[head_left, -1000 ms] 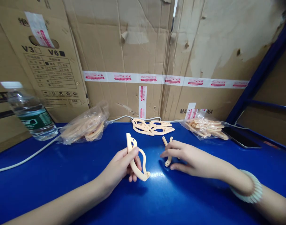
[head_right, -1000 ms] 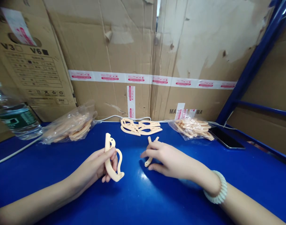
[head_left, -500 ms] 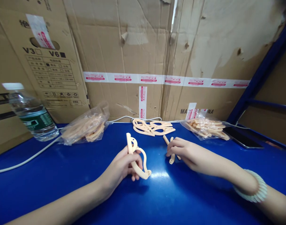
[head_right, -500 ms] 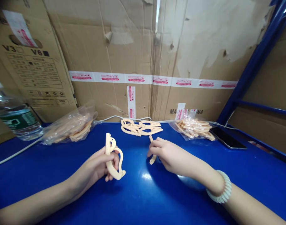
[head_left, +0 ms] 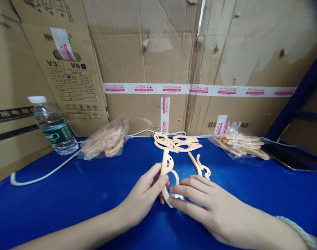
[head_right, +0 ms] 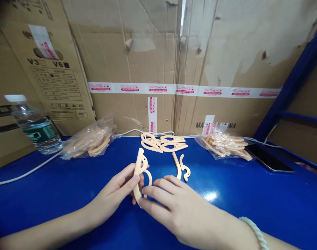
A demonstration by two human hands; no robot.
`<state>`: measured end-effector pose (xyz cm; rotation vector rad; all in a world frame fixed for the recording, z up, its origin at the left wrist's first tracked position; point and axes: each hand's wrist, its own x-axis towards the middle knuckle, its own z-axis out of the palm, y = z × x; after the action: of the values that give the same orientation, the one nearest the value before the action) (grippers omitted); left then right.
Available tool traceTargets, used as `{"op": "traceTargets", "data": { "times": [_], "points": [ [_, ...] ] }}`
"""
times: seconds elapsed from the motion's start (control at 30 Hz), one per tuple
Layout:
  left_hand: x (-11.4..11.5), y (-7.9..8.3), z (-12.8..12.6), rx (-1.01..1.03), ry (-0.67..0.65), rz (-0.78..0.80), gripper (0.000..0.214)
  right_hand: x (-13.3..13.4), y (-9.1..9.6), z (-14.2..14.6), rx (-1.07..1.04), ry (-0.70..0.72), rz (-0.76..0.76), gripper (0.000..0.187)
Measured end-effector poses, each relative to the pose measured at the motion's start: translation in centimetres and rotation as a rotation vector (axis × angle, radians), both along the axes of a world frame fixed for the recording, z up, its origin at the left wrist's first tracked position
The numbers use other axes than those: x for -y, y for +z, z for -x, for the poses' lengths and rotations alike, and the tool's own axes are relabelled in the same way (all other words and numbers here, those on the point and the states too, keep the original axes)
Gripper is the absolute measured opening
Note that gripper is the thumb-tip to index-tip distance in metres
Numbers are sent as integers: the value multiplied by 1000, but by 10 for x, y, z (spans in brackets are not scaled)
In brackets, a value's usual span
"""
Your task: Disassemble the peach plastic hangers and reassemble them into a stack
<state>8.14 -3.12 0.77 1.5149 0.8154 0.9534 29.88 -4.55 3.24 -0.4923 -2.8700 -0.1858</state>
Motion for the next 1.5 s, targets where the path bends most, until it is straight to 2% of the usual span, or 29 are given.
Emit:
{"op": "traceTargets", "data": {
  "times": [0.13, 0.27, 0.4, 0.5, 0.6, 0.7, 0.9, 1.07, 1.2, 1.3, 1.4, 1.5],
  "points": [
    [-1, 0, 1, -2, 75, -13, 29, 1, 3, -2, -50, -31, 64, 48],
    [-1, 0, 4, 25, 203, -62, 29, 4, 5, -5, -127, -88, 294, 47],
    [0, 1, 6, 52, 338, -106, 28, 5, 4, -9, -309, -139, 490, 45],
    [1, 3, 6, -25, 323, -149, 30, 6, 2, -11, -448, -205, 627, 50],
    [4, 4, 7, -226, 247, -338, 27, 3, -1, -13, -525, -209, 815, 54],
    [7, 6, 7, -358, 171, -500, 24, -2, -3, -13, -611, -180, 978, 47],
    [6, 7, 8, -363, 228, -483, 23, -11, -2, -12, -758, -216, 993, 34],
    [4, 7, 8, -384, 260, -426, 25, -13, -5, -8, -881, -206, 1149, 28],
    [1, 2, 9, -429, 248, -459, 24, -15, -9, -3, -989, -286, 1241, 30],
    [-1, -5, 9, -587, 263, -624, 26, -16, -14, -1, -980, -337, 1347, 38],
    [-1, -10, 9, -810, 247, -899, 28, -14, -18, 1, -905, -325, 1443, 44],
    [1, -9, 8, -949, 187, -1159, 26, -12, -21, 4, -817, -312, 1535, 50]
  ]
}}
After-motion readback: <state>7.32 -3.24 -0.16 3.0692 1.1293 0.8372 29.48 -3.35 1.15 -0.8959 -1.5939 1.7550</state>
